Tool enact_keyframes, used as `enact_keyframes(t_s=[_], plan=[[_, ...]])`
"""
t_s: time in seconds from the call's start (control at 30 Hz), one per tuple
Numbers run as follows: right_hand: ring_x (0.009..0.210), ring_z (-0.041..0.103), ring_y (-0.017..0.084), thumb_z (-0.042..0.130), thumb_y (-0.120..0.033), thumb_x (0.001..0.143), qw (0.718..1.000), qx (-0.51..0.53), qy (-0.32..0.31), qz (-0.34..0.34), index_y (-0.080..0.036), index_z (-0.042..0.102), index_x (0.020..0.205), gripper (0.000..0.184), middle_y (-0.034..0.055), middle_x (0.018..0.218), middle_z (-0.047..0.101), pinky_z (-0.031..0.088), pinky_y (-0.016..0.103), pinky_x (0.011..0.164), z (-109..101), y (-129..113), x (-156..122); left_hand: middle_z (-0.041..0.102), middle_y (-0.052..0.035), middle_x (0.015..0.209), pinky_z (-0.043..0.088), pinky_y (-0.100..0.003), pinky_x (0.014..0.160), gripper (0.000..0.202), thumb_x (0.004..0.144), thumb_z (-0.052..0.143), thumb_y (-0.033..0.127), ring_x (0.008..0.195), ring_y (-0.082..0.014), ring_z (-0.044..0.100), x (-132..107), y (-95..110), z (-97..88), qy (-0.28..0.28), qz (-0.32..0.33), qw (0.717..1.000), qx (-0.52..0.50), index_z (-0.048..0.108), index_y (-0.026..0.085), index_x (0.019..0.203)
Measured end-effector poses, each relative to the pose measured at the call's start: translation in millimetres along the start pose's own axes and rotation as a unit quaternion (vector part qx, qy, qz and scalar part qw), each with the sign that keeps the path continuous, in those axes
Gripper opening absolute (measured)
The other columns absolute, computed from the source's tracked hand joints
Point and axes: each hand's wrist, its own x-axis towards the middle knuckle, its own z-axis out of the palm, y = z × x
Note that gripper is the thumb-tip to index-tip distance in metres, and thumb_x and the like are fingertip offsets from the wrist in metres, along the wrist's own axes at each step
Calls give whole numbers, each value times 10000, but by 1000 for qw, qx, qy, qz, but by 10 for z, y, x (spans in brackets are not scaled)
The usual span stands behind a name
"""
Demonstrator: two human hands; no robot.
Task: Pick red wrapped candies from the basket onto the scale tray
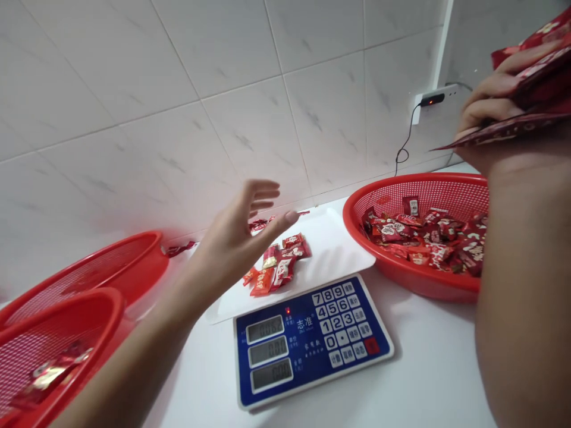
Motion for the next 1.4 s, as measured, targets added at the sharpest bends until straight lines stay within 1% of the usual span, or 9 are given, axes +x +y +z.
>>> enact_keyframes(t_s=[0.3, 0.47, 0.57, 0.7, 0.83, 0.97, 1.03, 1.17, 1.4], plan=[[411, 406, 8, 116, -409, 1033, 999, -50, -8, 11, -174, 461, 568, 625, -52, 487, 482, 257, 86, 341, 72, 77, -67, 538, -109, 1394, 466, -485, 1033, 527, 878, 523, 593, 1280, -287, 516, -314, -424, 31, -5, -39, 999, 4, 452, 272, 1290], [420, 414, -7, 182, -368, 1027, 997, -62, -36, 22, -163, 513, 512, 646, -54, 486, 501, 240, 81, 350, 65, 170, -59, 106, -157, 1626, 198, -742, 1078, 943, 756, 594, 712, 1455, -479, 39, -338, -675, 276, -121, -39, 981, 148, 182, 333, 1515], [426, 412, -5, 312, -253, 981, 997, -56, -54, 25, -166, 525, 492, 541, -52, 504, 521, 233, 85, 353, 95, 235, -73, 38, -124, 1636, 185, -798, 1026, 986, 720, 593, 755, 1423, -520, -74, -224, -686, 400, -208, -66, 963, 159, 146, 396, 1523], [434, 361, 9, 279, -188, 936, 997, -53, -28, 46, -154, 497, 487, 501, -26, 500, 491, 202, 84, 348, 180, 333, -152, 166, -66, 1626, 141, -782, 1061, 847, 765, 511, 772, 1450, -491, 70, -102, -623, 469, -260, -41, 954, 141, 259, 419, 1493], [472, 391, 26, 221, -181, 923, 995, -36, -56, 78, -170, 512, 530, 489, -25, 529, 524, 235, 94, 360, 147, 408, -177, 421, -72, 1512, 309, -639, 1087, 567, 885, 494, 593, 1350, -381, 391, -111, -619, 517, -209, 4, 968, 137, 476, 338, 1391], [482, 419, 24, 279, -182, 918, 986, -13, -139, 89, -177, 557, 645, 390, -30, 577, 553, 291, 93, 367, 77, 465, -158, 570, -82, 1288, 409, -527, 1030, 368, 905, 515, 405, 1139, -306, 549, -159, -594, 548, -171, 2, 973, 156, 603, 282, 1240], [453, 397, 18, 280, -167, 913, 987, -30, -125, 92, -169, 556, 684, 358, -31, 576, 520, 283, 96, 348, 115, 478, -186, 590, -96, 1165, 481, -465, 934, 317, 906, 509, 372, 946, -251, 622, -174, -570, 543, -159, 0, 974, 163, 640, 262, 1172], [420, 369, 14, 243, -147, 916, 993, -76, -49, 79, -166, 515, 653, 379, -25, 566, 444, 238, 104, 312, 266, 487, -304, 598, -118, 1024, 519, -405, 723, 274, 892, 517, 354, 716, -213, 625, -193, -536, 528, -138, -11, 975, 173, 676, 228, 1075], [433, 354, 8, 242, -87, 876, 988, -120, -64, 68, -146, 550, 608, 412, -18, 573, 438, 212, 98, 322, 257, 575, -338, 710, -76, 918, 515, -376, 750, 174, 883, 497, 301, 823, -227, 664, -156, -462, 528, -86, -44, 988, 119, 650, 232, 926]])
